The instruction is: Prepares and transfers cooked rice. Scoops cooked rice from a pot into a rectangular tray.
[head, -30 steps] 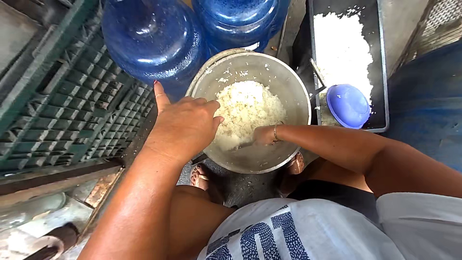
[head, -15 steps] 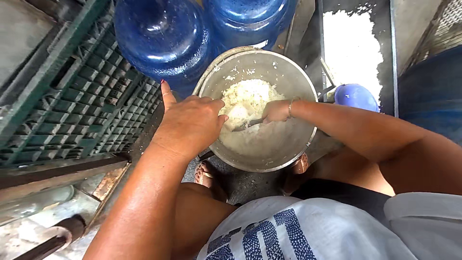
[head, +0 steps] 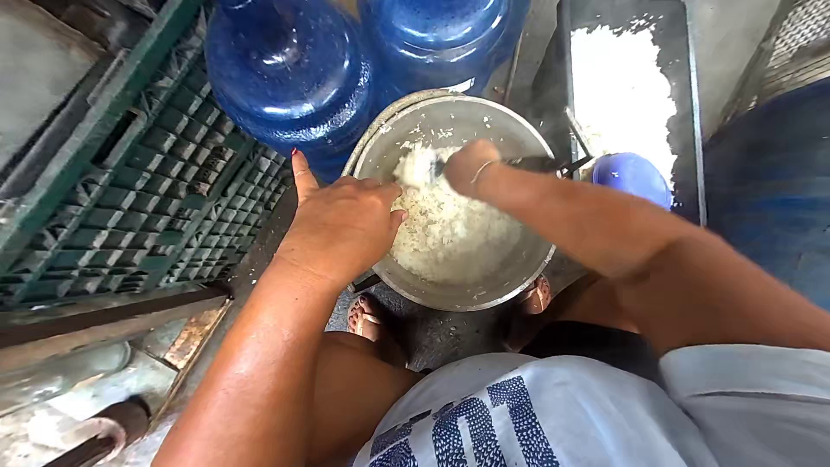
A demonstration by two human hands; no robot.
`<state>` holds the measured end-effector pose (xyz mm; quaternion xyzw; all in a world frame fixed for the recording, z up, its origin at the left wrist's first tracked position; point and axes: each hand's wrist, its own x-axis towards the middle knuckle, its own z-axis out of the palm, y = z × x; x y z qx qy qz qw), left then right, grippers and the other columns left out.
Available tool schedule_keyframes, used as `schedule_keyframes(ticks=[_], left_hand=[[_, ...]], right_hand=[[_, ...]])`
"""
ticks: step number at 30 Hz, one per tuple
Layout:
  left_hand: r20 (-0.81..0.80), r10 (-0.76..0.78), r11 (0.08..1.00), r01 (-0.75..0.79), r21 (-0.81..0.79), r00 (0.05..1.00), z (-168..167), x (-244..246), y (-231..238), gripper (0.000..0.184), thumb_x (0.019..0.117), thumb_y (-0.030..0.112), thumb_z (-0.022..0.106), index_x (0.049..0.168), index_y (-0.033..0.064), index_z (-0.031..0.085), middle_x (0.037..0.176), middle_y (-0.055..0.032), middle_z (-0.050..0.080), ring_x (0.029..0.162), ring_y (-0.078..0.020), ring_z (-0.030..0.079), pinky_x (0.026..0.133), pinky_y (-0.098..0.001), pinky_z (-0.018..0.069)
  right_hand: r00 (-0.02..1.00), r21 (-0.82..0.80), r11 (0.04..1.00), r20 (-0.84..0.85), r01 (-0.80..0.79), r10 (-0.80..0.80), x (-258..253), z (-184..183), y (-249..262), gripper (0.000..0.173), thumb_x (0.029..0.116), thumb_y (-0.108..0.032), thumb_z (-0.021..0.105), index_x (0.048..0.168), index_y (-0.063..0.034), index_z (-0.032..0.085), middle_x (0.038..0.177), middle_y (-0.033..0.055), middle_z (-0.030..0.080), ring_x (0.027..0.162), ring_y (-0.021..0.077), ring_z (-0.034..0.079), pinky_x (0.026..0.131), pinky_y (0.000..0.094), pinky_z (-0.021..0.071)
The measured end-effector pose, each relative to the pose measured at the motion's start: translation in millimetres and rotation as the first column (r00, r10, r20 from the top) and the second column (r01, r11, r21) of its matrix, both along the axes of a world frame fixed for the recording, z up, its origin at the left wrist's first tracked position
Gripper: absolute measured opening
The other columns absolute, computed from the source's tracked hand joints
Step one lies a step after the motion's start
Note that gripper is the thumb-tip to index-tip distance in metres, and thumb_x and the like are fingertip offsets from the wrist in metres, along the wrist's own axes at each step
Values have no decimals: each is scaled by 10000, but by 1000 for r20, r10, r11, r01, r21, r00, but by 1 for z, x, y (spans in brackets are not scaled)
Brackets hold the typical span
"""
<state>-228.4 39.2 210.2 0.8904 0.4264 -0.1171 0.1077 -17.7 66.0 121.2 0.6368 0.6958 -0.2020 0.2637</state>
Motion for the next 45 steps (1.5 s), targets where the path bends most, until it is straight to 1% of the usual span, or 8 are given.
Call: schedule_keyframes(ticks=[4, 11, 19, 26, 32, 35, 40, 45], left_hand=[[-2, -13, 1000, 13, -9, 1000, -1, 3, 1, 381, 1058, 436, 533, 1335, 214, 674, 1245, -80, 713, 1254, -359, 621, 1132, -830, 105], [-2, -20, 1000, 20, -23, 1000, -4, 7, 2, 390, 1054, 427, 550, 1340, 192, 674, 1238, -101, 716, 1242, -371, 628, 1123, -835, 112], [-11, -27, 1000, 27, -1, 1000, -7, 4, 3, 372, 1049, 447, 547, 1316, 228, 685, 1212, -64, 723, 1225, -340, 640, 1131, -827, 122], [36, -34, 999, 33, 8, 999, -5, -6, -1, 381, 1053, 426, 547, 1316, 189, 689, 1226, -108, 717, 1221, -382, 639, 1112, -850, 121], [44, -48, 999, 48, 4, 998, -3, 4, 5, 377, 1055, 405, 553, 1324, 176, 685, 1227, -111, 718, 1237, -388, 629, 1114, -845, 114], [11, -48, 999, 48, -18, 999, -4, 12, 8, 376, 1055, 416, 549, 1320, 186, 684, 1221, -103, 719, 1230, -377, 633, 1116, -838, 125], [6, -48, 998, 48, -43, 999, -7, 12, 7, 376, 1054, 415, 554, 1327, 191, 682, 1223, -110, 719, 1226, -390, 634, 1116, -844, 121], [-1, -26, 999, 26, -33, 1000, -6, 8, 7, 391, 1052, 435, 551, 1337, 200, 678, 1248, -104, 714, 1244, -389, 624, 1123, -836, 119]], right_hand=[[986, -164, 985, -167, -55, 27, -53, -36, -43, 210, 997, -85, 567, 1090, 49, 699, 1142, 280, 682, 1081, 479, 660, 836, 680, 530], [932, -349, 865, -159, -361, 325, -7, 19, -95, 203, 1011, -58, 570, 1086, 53, 723, 1148, 257, 694, 1118, 455, 651, 929, 635, 511], [948, -85, 993, 300, -82, 104, 72, 33, 1, 160, 976, 7, 544, 971, 91, 681, 1017, 314, 660, 983, 512, 657, 715, 666, 515], [993, -212, 975, 78, -65, 83, 35, -33, -13, 204, 999, -72, 557, 1056, 38, 719, 1117, 280, 694, 1077, 497, 659, 819, 719, 507], [973, -396, 889, -71, -231, 221, 0, -35, -73, 215, 1011, -94, 576, 1137, 10, 716, 1125, 270, 692, 1088, 478, 659, 886, 680, 519], [932, -431, 829, -95, -356, 350, 10, -7, -83, 193, 1013, -93, 570, 1046, 5, 733, 1070, 228, 707, 1038, 435, 679, 839, 635, 528], [956, -224, 937, 61, -267, 287, 55, 40, -36, 157, 995, -42, 569, 1025, 34, 703, 1030, 261, 691, 1004, 479, 670, 777, 671, 516], [973, -267, 960, 187, -83, 136, 62, 4, -26, 182, 988, -76, 599, 1044, 43, 724, 1094, 293, 686, 1066, 506, 648, 835, 712, 498]])
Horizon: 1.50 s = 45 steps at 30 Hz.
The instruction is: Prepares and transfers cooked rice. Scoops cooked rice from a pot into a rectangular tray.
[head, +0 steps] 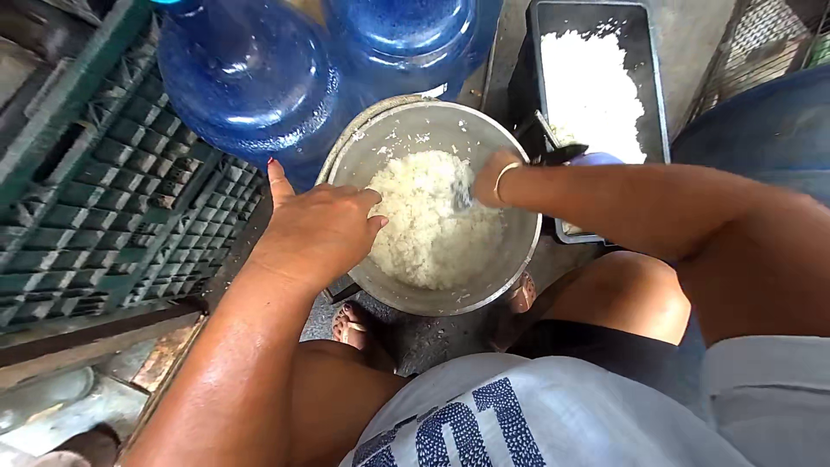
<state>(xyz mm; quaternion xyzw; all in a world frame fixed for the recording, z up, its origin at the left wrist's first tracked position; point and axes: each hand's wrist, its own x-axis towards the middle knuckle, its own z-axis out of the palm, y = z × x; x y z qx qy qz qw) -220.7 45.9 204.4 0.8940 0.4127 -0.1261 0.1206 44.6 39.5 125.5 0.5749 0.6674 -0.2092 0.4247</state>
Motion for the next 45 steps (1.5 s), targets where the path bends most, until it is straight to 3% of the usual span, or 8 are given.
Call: schedule_keyframes(ticks=[5, 8, 11, 14, 19, 22, 27, 45], left_hand=[[37, -5, 1000, 4, 16, 999, 2, -8, -3, 377, 1053, 414, 556, 1324, 185, 684, 1220, -133, 717, 1224, -396, 636, 1115, -847, 117], [40, 1, 1000, -2, 15, 999, 5, -6, -2, 380, 1054, 412, 557, 1323, 176, 686, 1213, -131, 720, 1228, -399, 632, 1114, -845, 112], [8, -1, 1000, 1, 0, 1000, 1, -7, -4, 382, 1057, 429, 543, 1325, 195, 682, 1216, -100, 721, 1216, -377, 640, 1120, -836, 118], [2, 6, 1000, -6, -5, 1000, 3, -8, -6, 376, 1053, 421, 555, 1318, 190, 687, 1216, -105, 721, 1218, -377, 640, 1120, -838, 119], [-12, 3, 1000, -3, -5, 1000, 3, -2, -5, 365, 1054, 418, 555, 1300, 188, 694, 1196, -97, 726, 1199, -375, 648, 1119, -832, 127], [-33, -4, 1000, 3, -29, 999, 2, -4, -3, 382, 1061, 434, 530, 1319, 196, 680, 1220, -98, 717, 1213, -380, 638, 1117, -836, 126], [-16, 16, 1000, -16, -16, 1000, 6, -9, -1, 389, 1058, 439, 536, 1320, 190, 681, 1213, -97, 719, 1225, -374, 634, 1122, -834, 112], [14, 26, 1000, -26, 9, 1000, 14, -19, -8, 396, 1069, 434, 508, 1311, 170, 678, 1217, -110, 711, 1224, -383, 631, 1123, -835, 105]], right_hand=[[988, -237, 969, -153, -68, 33, -43, -27, -79, 185, 985, -69, 603, 1051, 33, 742, 1135, 270, 697, 1105, 480, 653, 902, 692, 510], [986, -330, 934, -135, -140, 101, -50, 9, -80, 222, 1035, -89, 552, 1145, 22, 710, 1204, 246, 676, 1162, 445, 636, 941, 637, 499], [967, -181, 960, -177, -213, 182, -31, 27, -51, 172, 991, -95, 605, 1029, 12, 735, 1055, 245, 708, 1025, 466, 675, 824, 682, 517], [989, -65, 987, 6, -147, 147, -23, 39, -10, 170, 994, -51, 579, 1027, 49, 712, 1068, 285, 681, 1049, 487, 655, 813, 670, 514], [934, -54, 981, 303, -184, 192, -5, -18, 11, 200, 1004, -9, 523, 1016, 121, 675, 1068, 310, 646, 1015, 447, 656, 796, 587, 505], [926, -147, 969, 295, -200, 235, -6, -33, -11, 199, 1007, -15, 524, 994, 111, 677, 1046, 289, 650, 993, 422, 663, 781, 558, 514], [975, -231, 972, 202, -41, 89, -6, -13, -25, 228, 1024, -90, 552, 1049, 76, 706, 1131, 296, 658, 1100, 455, 644, 862, 615, 514], [970, -352, 921, 110, -164, 215, 7, -15, -43, 139, 951, -116, 651, 1009, -7, 717, 1035, 220, 700, 1007, 422, 681, 798, 636, 524]])
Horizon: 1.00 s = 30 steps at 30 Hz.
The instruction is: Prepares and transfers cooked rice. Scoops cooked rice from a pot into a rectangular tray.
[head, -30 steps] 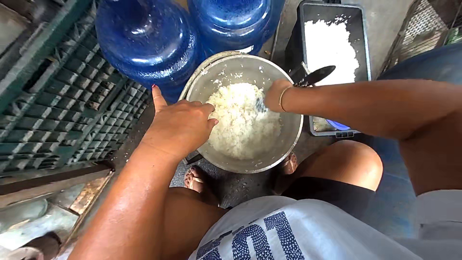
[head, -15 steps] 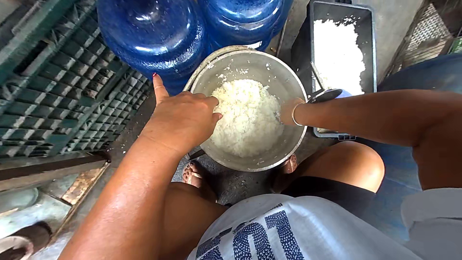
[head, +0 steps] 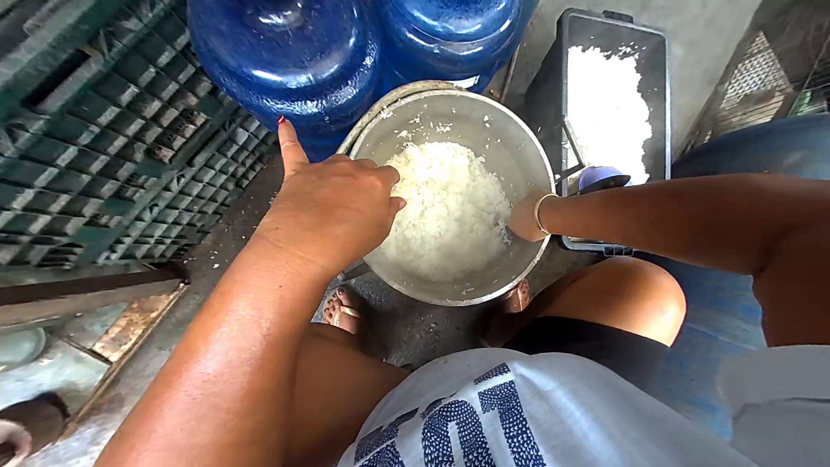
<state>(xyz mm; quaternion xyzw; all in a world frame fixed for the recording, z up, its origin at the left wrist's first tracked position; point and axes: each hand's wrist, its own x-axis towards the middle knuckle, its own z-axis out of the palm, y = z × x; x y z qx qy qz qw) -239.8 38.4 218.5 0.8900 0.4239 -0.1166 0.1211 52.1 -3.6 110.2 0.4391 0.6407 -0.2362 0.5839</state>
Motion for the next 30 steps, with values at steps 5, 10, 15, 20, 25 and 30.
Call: schedule_keyframes(ticks=[5, 10, 15, 20, 25, 30], left_hand=[[-6, -4, 1000, 4, 4, 1000, 2, 6, 0, 397, 1067, 441, 509, 1303, 172, 683, 1205, -106, 713, 1219, -378, 632, 1126, -830, 108], [-8, -14, 1000, 14, -5, 1000, 0, 9, 0, 382, 1063, 431, 525, 1286, 170, 692, 1183, -103, 718, 1203, -377, 638, 1123, -832, 106], [-42, -5, 1000, 5, -18, 999, 2, 15, 1, 388, 1065, 440, 513, 1306, 189, 683, 1217, -93, 712, 1226, -383, 624, 1133, -824, 102], [-4, -32, 999, 32, -2, 999, -4, 18, 1, 386, 1059, 431, 534, 1294, 168, 693, 1193, -112, 722, 1200, -401, 640, 1112, -845, 115], [-82, -21, 997, 15, -70, 996, -12, 15, -1, 394, 1064, 441, 515, 1332, 199, 674, 1224, -96, 711, 1226, -377, 627, 1132, -826, 101], [-60, -13, 998, 9, -57, 998, -7, 16, 2, 400, 1070, 436, 507, 1339, 192, 671, 1235, -103, 708, 1229, -385, 626, 1125, -834, 106]], right_hand=[[999, -22, 1000, -37, -9, 8, -4, 4, -8, 159, 951, -109, 659, 1044, 11, 708, 1045, 229, 697, 1003, 424, 681, 814, 635, 523], [997, -46, 999, -69, 28, -31, -10, 7, -17, 216, 964, -111, 659, 1107, 44, 703, 1119, 261, 689, 1080, 451, 662, 879, 668, 503], [991, -77, 995, -116, 58, -66, -19, 8, -26, 219, 973, -124, 649, 1088, 55, 700, 1125, 260, 689, 1078, 448, 668, 879, 664, 510], [801, -20, 935, -509, 354, -315, -48, -57, -78, 304, 984, -143, 646, 1211, 56, 672, 1171, 291, 677, 1109, 491, 642, 915, 732, 474], [816, -95, 956, -502, 277, -286, -58, -50, -43, 333, 1058, -245, 566, 1149, 46, 700, 1168, 270, 687, 1138, 464, 653, 954, 686, 490], [911, 65, 994, -409, 83, -49, -13, 10, 17, 295, 1049, -265, 590, 1219, -66, 727, 1165, 218, 711, 1136, 437, 666, 960, 679, 495]])
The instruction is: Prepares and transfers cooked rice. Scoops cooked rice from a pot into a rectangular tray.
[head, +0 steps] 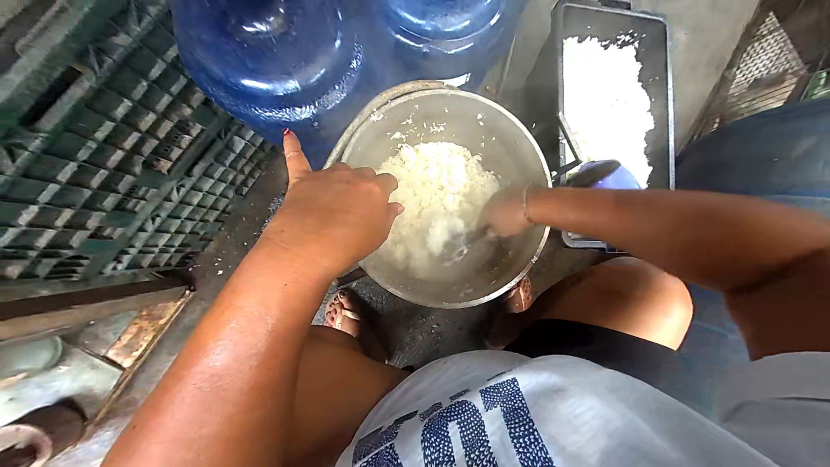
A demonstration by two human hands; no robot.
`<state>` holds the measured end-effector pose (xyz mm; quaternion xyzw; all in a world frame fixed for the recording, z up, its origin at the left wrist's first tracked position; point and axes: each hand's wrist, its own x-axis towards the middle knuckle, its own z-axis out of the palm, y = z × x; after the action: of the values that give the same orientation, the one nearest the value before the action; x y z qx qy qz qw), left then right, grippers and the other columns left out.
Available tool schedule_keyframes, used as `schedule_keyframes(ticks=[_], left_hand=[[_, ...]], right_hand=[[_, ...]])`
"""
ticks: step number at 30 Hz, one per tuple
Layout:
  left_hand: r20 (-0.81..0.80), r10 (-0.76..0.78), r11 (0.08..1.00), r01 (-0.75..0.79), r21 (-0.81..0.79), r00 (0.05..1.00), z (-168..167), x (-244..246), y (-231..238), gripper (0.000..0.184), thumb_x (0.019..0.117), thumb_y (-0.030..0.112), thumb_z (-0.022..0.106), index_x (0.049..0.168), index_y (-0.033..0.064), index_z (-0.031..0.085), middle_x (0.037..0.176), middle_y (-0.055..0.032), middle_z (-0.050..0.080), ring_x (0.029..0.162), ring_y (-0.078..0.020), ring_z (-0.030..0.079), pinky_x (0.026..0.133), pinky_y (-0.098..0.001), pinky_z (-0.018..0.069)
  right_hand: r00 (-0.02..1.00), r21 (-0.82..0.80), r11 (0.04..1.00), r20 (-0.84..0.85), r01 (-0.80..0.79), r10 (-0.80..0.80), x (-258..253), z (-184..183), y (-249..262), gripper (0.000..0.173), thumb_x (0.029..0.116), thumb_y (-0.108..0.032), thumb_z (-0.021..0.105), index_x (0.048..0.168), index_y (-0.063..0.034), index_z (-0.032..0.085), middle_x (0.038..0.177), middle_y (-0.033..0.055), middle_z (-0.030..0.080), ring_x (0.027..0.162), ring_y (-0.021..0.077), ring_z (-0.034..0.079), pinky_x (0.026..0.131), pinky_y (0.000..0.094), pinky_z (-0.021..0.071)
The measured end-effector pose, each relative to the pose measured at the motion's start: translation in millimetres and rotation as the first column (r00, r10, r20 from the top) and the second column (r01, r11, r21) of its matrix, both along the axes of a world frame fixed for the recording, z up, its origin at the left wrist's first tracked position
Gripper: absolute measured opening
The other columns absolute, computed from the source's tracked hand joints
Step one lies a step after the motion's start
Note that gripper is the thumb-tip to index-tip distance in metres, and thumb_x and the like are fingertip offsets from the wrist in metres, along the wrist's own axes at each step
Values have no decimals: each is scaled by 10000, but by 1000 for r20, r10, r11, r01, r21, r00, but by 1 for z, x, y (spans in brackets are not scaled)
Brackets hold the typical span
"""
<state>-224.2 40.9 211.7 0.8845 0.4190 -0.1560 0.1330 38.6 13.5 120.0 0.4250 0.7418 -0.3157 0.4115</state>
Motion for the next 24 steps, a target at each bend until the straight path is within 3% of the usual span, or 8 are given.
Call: schedule_keyframes(ticks=[3, 6, 11, 17, 24], left_hand=[[11, -7, 1000, 7, 6, 1000, -1, 3, 1, 392, 1065, 430, 521, 1318, 176, 679, 1212, -118, 711, 1207, -394, 633, 1124, -831, 113], [2, -13, 1000, 13, 3, 1000, -3, 5, 2, 401, 1064, 438, 517, 1333, 186, 676, 1226, -110, 712, 1221, -384, 631, 1131, -827, 112], [11, -21, 1000, 21, 16, 1000, -4, 2, 2, 403, 1067, 439, 508, 1331, 183, 673, 1217, -104, 713, 1209, -380, 636, 1130, -824, 122], [30, -21, 999, 20, 32, 999, -2, -5, 3, 387, 1063, 434, 521, 1311, 187, 686, 1208, -99, 719, 1202, -380, 642, 1120, -836, 124], [39, -9, 999, 8, 44, 999, 2, 1, 0, 380, 1061, 428, 530, 1323, 200, 684, 1218, -79, 719, 1222, -355, 637, 1137, -817, 116]], right_hand=[[969, 97, 995, 245, 1, -25, 9, 37, 24, 203, 991, -160, 641, 1038, 17, 728, 1056, 258, 702, 1042, 470, 674, 847, 695, 508], [936, 170, 985, 346, 11, -70, 12, 32, 31, 174, 992, -72, 580, 994, 48, 706, 1052, 269, 688, 1045, 468, 668, 827, 669, 518], [955, 93, 995, 290, 29, -55, -3, -12, 7, 182, 1000, -52, 578, 1057, 29, 731, 1128, 271, 691, 1104, 479, 652, 874, 682, 513], [974, -50, 998, 224, 31, -19, -33, -20, -37, 188, 1002, -68, 580, 1056, 33, 729, 1119, 270, 689, 1089, 470, 658, 869, 666, 521], [979, -113, 993, 202, -15, 38, -30, -23, -29, 176, 987, -112, 627, 1071, 11, 722, 1109, 233, 701, 1069, 431, 676, 861, 651, 527]])
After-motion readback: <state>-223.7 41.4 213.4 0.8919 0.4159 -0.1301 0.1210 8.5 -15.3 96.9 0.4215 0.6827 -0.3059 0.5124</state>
